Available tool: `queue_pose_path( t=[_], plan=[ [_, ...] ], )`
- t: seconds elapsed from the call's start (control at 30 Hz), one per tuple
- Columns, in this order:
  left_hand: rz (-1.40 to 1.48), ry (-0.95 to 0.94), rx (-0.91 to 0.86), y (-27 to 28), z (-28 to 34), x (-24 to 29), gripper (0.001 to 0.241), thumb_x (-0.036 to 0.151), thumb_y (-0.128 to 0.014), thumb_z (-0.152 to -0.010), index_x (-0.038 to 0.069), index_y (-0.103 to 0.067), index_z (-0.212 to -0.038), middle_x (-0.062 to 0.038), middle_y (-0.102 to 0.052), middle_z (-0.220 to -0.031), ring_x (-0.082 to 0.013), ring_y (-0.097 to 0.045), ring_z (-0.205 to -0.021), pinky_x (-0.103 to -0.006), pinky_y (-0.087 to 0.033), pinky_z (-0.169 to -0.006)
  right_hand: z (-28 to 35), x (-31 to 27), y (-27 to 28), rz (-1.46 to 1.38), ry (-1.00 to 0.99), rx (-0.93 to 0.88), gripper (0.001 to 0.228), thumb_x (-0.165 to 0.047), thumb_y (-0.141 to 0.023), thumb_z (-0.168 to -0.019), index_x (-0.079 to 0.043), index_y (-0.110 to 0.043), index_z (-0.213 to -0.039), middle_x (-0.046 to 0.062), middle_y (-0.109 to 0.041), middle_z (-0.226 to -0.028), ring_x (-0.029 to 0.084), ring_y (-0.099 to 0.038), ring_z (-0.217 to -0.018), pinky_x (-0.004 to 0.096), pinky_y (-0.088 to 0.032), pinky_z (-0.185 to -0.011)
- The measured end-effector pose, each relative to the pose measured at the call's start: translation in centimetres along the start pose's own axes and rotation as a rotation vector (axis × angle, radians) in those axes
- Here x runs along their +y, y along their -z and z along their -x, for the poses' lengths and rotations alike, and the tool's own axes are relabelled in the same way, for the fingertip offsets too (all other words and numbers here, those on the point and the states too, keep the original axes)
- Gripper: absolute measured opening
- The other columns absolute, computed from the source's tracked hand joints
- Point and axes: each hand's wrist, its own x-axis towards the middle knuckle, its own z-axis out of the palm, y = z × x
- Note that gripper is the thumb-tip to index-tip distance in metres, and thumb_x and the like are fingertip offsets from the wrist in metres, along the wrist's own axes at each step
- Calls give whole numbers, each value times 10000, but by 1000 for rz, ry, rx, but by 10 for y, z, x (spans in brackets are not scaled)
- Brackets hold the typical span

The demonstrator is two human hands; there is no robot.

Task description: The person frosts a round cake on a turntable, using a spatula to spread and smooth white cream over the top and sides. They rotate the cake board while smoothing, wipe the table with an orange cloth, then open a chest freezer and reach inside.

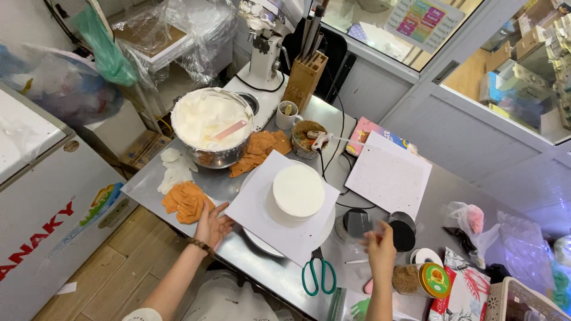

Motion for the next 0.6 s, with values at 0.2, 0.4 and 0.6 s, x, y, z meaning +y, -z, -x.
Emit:
queue_pose_path(
  t=[0.2, 0.4, 0.6],
  plan=[
    [72, 48, -71, -7, -15, 12, 1087, 867, -133, -849, 89, -204, -1605, -298, -329, -1588, -395, -335, -1490, -572, -308, -1181, -39, 14, -57, -131, 224, -104, 335, -128, -646, -951, -75, -608, -1280, 89, -702, -771, 214, -627, -700, 328, -500, -658],
    [47, -2, -57, -11, -10, 9, 1158, 911, -156, -781, 100, -202, -1606, -297, -365, -1581, -390, -375, -1474, -578, -357, -1150, -36, -22, -64, 123, 183, -245, 282, -195, -621, -951, -133, -651, -1225, 99, -701, -744, 229, -664, -675, 357, -506, -685],
    [141, 224, -78, -18, 32, -44, 1241, 961, -104, -707, 102, -159, -1601, -328, -387, -1569, -433, -451, -1432, -609, -412, -1118, -32, -9, -67, 138, 176, -302, 286, -189, -638, -933, -166, -657, -1217, 112, -695, -728, 239, -654, -673, 359, -510, -682]
  ],
)
